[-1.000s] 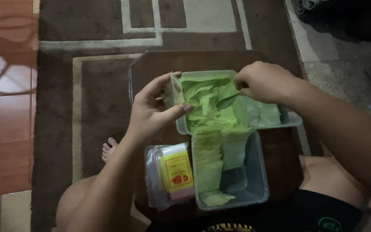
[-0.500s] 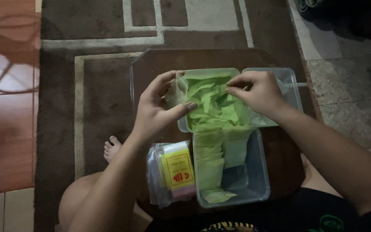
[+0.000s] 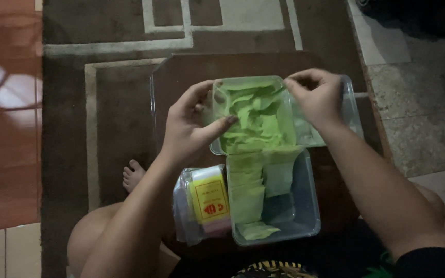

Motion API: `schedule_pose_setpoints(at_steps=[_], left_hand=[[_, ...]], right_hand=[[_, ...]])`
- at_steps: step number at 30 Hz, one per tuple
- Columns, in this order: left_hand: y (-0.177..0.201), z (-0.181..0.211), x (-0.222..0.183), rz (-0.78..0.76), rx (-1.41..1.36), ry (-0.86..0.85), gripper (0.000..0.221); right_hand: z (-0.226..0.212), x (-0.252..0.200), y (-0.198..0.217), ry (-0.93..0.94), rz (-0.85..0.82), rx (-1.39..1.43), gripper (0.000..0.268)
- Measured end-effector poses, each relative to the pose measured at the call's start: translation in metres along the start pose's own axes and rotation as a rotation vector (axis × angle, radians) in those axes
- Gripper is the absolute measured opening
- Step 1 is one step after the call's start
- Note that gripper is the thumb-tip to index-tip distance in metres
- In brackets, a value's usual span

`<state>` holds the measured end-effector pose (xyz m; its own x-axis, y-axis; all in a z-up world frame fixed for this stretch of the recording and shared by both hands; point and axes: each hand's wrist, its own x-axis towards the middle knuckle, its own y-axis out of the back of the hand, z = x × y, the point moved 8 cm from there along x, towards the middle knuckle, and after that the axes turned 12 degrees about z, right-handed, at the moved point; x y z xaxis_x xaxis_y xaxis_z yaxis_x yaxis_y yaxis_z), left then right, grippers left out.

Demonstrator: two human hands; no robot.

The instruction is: Arranging and stacking thin green wrappers into plastic containers

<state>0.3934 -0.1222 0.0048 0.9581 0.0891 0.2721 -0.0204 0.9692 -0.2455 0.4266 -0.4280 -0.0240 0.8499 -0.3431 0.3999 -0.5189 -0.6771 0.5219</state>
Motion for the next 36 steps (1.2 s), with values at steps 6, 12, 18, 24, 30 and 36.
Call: schedule_pose_setpoints(at_steps=[6,12,18,24,30,36], left_hand=[[-0.011,-0.002,0.005,-0.056,0.224,-0.170,0.055],[-0.021,0.001,-0.001,-0.061,0.338,-0.224,0.049],[-0.030,-0.004,-0.004,-0.203,0.489,-0.305,0.050],[-0.030,-0.003,-0.007,-0.110,0.435,-0.322,0.052],[-0.024,-0.008,-0.004,-0.050,0.362,-0.261,0.054],[-0.014,-0.006,0.003,-0.023,0.319,-0.266,0.056]], right_hand=[[0.011,-0.011,0.026,-0.420,0.199,0.298,0.010],[-0.006,-0.008,0.044,-0.526,0.168,0.531,0.008],[-0.052,-0.015,0.043,-0.466,0.128,0.563,0.013],[-0.161,-0.039,0.044,0.417,-0.045,0.466,0.022],[-0.109,-0.036,0.062,0.437,0.239,0.358,0.015],[-0.049,-0.026,0.026,0.262,0.078,0.041,0.013]])
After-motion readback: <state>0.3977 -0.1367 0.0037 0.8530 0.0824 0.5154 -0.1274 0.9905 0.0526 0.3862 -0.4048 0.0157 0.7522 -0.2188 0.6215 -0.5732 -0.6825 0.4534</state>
